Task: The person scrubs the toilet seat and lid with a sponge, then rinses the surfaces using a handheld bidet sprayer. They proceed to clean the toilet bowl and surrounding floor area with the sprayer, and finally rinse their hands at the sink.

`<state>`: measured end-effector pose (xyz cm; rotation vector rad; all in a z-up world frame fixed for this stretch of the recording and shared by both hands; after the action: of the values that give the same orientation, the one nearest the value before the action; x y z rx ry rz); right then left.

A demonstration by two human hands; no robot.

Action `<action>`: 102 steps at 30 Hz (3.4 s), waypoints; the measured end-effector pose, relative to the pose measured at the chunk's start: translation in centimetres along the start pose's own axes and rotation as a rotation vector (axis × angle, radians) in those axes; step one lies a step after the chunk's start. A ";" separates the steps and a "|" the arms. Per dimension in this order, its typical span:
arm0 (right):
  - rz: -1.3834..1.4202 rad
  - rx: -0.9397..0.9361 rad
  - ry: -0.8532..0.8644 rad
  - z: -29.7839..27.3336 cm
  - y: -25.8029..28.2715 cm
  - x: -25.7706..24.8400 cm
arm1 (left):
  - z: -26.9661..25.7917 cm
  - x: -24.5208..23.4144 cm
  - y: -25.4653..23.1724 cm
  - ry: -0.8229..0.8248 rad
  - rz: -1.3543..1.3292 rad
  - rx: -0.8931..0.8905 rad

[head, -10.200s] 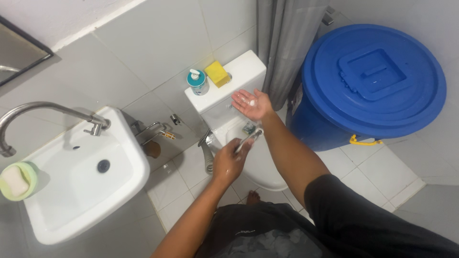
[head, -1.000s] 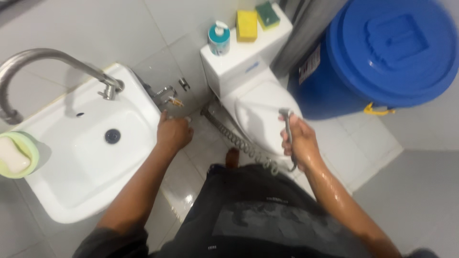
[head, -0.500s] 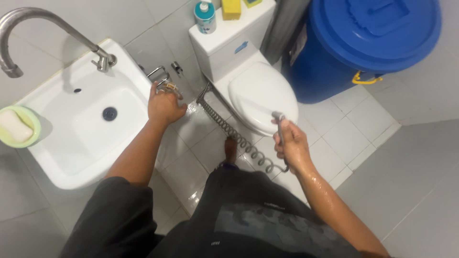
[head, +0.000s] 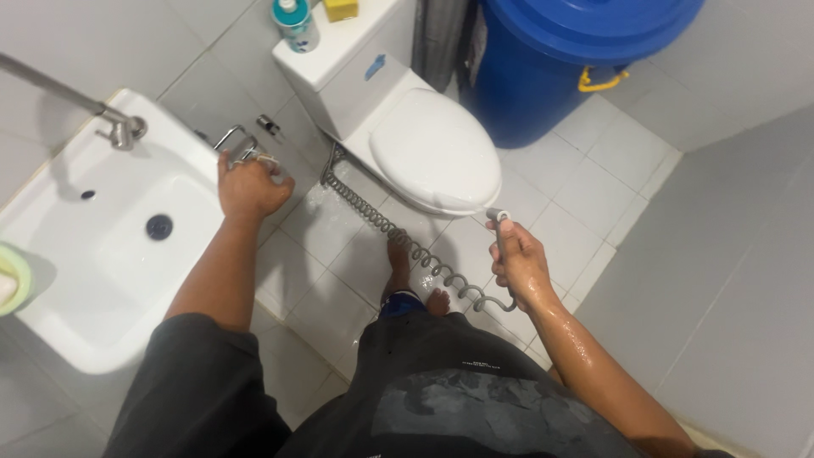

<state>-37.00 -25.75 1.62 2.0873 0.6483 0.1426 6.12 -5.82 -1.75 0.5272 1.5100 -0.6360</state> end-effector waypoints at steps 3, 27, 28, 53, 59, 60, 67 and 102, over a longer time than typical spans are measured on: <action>0.035 0.008 -0.052 -0.1 -0.9 -1.6 | -0.3 -0.1 -0.1 -0.002 0.004 0.002; 0.179 -0.066 -0.246 3.0 1.8 -3.8 | 0.3 -0.1 -0.4 0.065 0.113 -0.014; 0.169 -0.070 -0.236 3.1 2.2 -3.4 | 0.4 -0.1 -0.5 0.062 0.124 -0.005; -0.056 -0.121 -0.073 7.3 13.8 7.3 | 19.7 28.3 -28.4 0.621 -1.137 -0.109; -0.012 -0.094 -0.172 11.0 14.3 7.1 | 26.2 29.2 -34.4 0.584 -0.959 0.330; 0.008 -0.098 -0.179 11.0 13.6 6.9 | 24.5 31.3 -34.1 0.715 -1.151 0.065; 0.064 0.023 -0.325 11.2 11.0 2.8 | 17.7 34.6 -41.0 0.397 -0.053 0.932; 0.324 0.316 -0.315 19.7 -10.7 -11.0 | 11.8 47.8 -55.9 0.441 0.465 0.951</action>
<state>-43.96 -41.22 -16.74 2.4402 0.1449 -0.1137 -24.93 -57.60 -45.46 1.7817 1.3310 -0.8816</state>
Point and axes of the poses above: each hand's wrist, its own z-axis towards the middle knuckle, its own x-axis out of the palm, y = z × x, the point moved 8 cm from there along z, towards the middle knuckle, and after that the axes turned 8 degrees about -y, right-handed, at the moved point
